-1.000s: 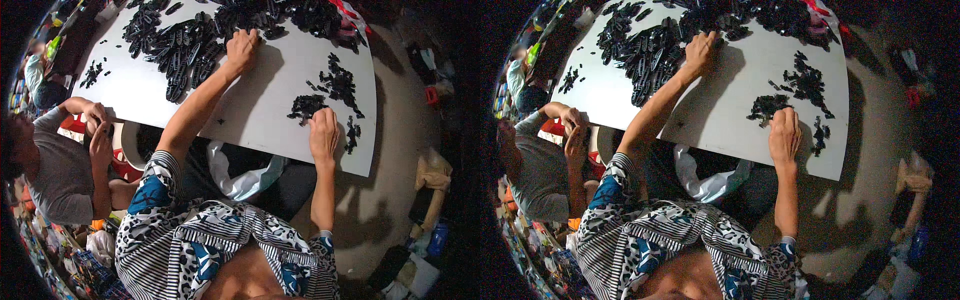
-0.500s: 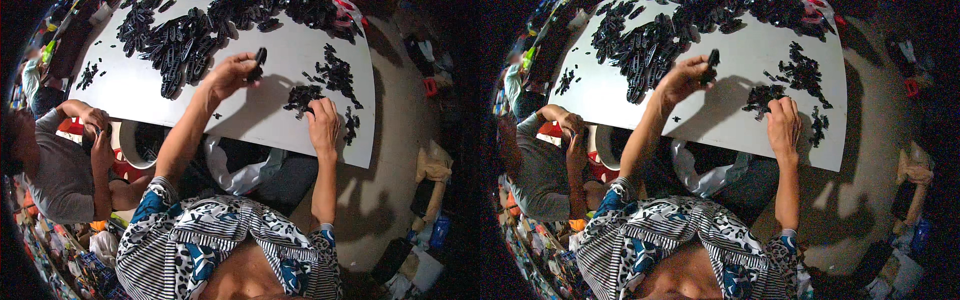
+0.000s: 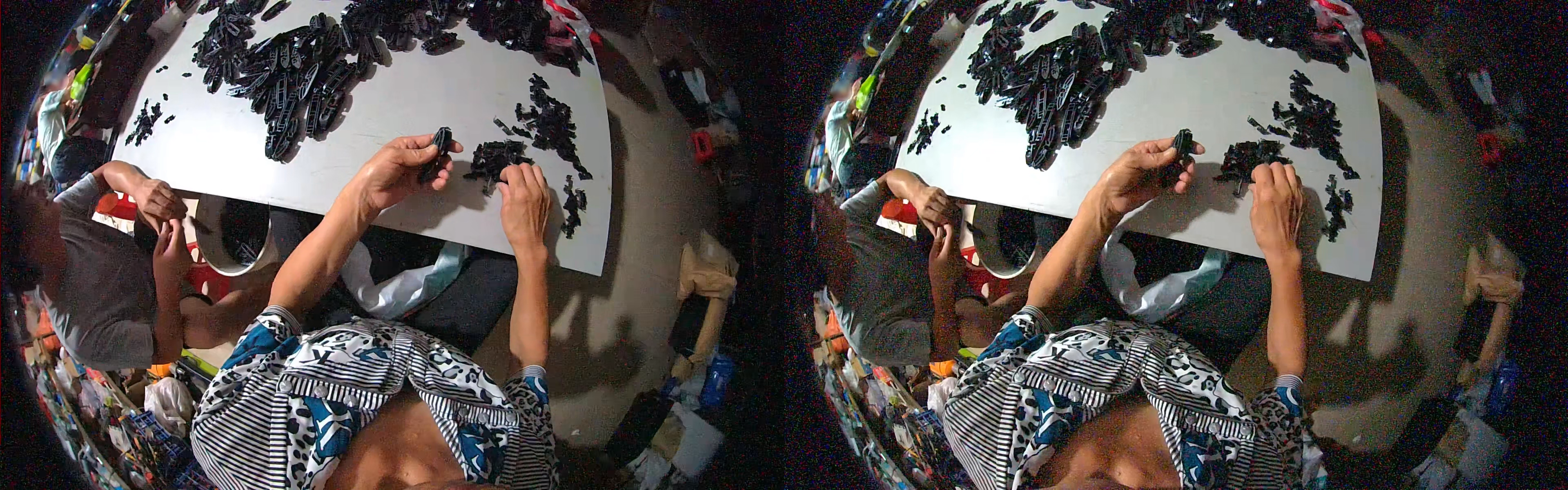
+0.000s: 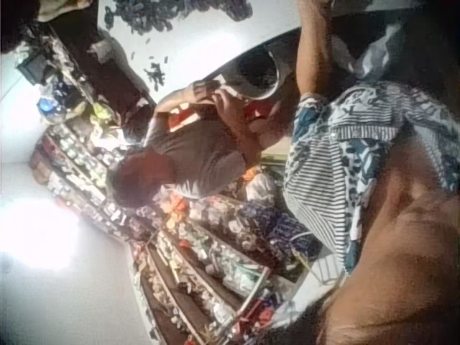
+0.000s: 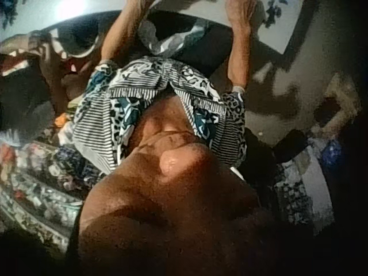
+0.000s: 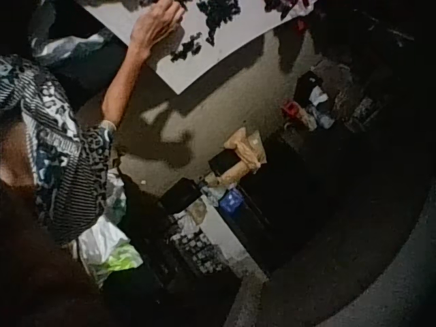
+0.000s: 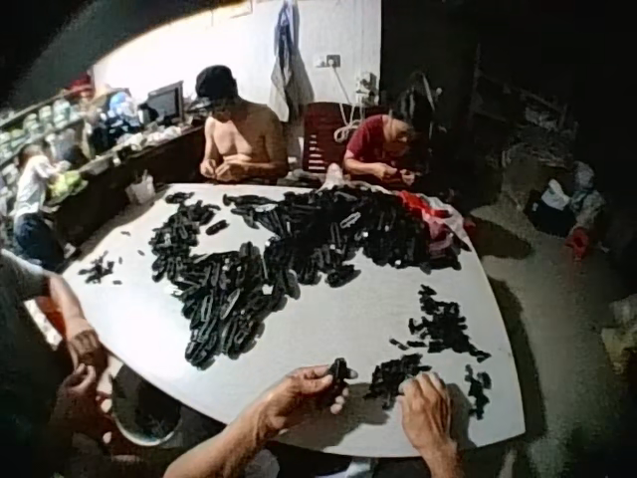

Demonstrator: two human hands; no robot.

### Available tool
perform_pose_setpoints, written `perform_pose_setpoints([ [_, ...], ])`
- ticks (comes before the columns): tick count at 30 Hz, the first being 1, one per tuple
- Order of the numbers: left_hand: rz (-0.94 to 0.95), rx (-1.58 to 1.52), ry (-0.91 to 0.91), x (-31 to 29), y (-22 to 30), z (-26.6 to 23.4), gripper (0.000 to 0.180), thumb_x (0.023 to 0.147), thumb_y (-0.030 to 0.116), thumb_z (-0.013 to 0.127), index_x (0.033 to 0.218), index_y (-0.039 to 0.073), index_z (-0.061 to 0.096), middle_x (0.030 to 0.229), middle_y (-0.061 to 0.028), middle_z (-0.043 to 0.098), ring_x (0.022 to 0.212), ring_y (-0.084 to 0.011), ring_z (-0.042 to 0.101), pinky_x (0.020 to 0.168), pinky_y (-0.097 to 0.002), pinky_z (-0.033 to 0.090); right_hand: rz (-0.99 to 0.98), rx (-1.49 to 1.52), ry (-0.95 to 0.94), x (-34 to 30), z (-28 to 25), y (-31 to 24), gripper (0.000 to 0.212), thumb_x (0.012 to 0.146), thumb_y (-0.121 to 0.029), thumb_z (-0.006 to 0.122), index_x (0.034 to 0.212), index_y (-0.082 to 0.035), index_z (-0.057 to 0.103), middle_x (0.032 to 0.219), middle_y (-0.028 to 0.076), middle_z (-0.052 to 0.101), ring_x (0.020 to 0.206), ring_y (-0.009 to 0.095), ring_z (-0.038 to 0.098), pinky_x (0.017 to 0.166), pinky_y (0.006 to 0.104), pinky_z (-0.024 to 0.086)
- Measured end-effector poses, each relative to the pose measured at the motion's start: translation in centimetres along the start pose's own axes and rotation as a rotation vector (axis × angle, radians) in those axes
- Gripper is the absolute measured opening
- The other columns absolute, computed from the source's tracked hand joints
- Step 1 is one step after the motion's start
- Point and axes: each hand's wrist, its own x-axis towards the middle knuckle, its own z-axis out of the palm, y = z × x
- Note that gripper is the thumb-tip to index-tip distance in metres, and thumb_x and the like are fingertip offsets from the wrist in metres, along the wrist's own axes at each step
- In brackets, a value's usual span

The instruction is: The person assembles plastic parts by hand, picking small components from the table and attaching them onto plastic pieces.

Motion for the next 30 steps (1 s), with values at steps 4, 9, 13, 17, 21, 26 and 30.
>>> perform_pose_setpoints([
  [4,0.068,0.116,0.012,-0.9,0.0,0.4,0.033,0.087,0.016,0.058,0.112,-0.005,0.056,0.088,-0.0075,0.062,0.077,-0.0161,0.059,0.075,-0.0279,0.049,0.005,0.099,0.060,0.0,0.0,0.6,0.020,0.071,0.000,0.065,0.087,-0.004,0.053,0.082,0.009,0.054,0.083,0.028,0.052,0.070,0.0382,0.044],
  [9,0.145,0.410,0.200,-1.7,0.0,2.3,0.026,0.084,0.013,0.060,0.105,-0.002,0.062,0.091,-0.0023,0.063,0.082,-0.0119,0.057,0.078,-0.0245,0.044,0.342,0.857,0.202,-0.5,0.6,1.6,0.021,0.079,0.004,0.059,0.098,-0.003,0.056,0.083,0.006,0.058,0.074,0.016,0.056,0.064,0.0288,0.047],
  [13,0.146,0.369,0.128,-1.3,-1.0,2.6,0.027,0.083,0.013,0.062,0.106,-0.001,0.062,0.093,-0.0009,0.063,0.081,-0.0098,0.055,0.075,-0.0215,0.042,0.514,1.575,0.157,-0.2,-0.7,0.3,0.018,0.084,-0.001,0.058,0.102,-0.005,0.057,0.083,0.003,0.057,0.068,0.012,0.055,0.054,0.0235,0.045],
  [17,0.075,0.089,0.035,-0.9,-2.0,3.4,0.032,0.082,0.016,0.065,0.108,-0.002,0.060,0.095,-0.0022,0.063,0.082,-0.0104,0.056,0.078,-0.0226,0.043,0.662,1.938,0.070,-0.5,-0.1,0.5,0.017,0.085,-0.001,0.057,0.102,-0.005,0.058,0.083,0.004,0.058,0.067,0.013,0.055,0.050,0.0223,0.042],
  [21,0.055,0.034,0.052,-0.7,-2.4,3.4,0.034,0.083,0.019,0.065,0.109,-0.003,0.059,0.094,-0.0036,0.062,0.081,-0.0115,0.057,0.077,-0.0238,0.046,0.644,2.058,0.018,-1.1,0.6,1.1,0.017,0.086,-0.002,0.056,0.102,-0.004,0.058,0.086,0.006,0.059,0.068,0.014,0.055,0.051,0.0222,0.041],
  [26,0.035,-0.074,0.056,-0.3,-2.8,3.1,0.035,0.087,0.019,0.060,0.112,-0.005,0.057,0.088,-0.0052,0.062,0.072,-0.0138,0.059,0.069,-0.0250,0.049,0.574,2.151,-0.035,-0.9,0.5,1.2,0.015,0.084,-0.001,0.056,0.100,-0.002,0.058,0.087,0.010,0.059,0.070,0.015,0.054,0.052,0.0230,0.042],
  [30,0.020,-0.084,-0.025,-0.5,-2.7,2.9,0.037,0.088,0.019,0.058,0.115,-0.006,0.054,0.085,-0.0057,0.061,0.073,-0.0131,0.059,0.070,-0.0239,0.049,0.556,2.173,-0.039,-0.2,-0.2,0.4,0.017,0.083,-0.001,0.057,0.099,0.000,0.058,0.086,0.011,0.059,0.069,0.014,0.053,0.053,0.0234,0.043],
])
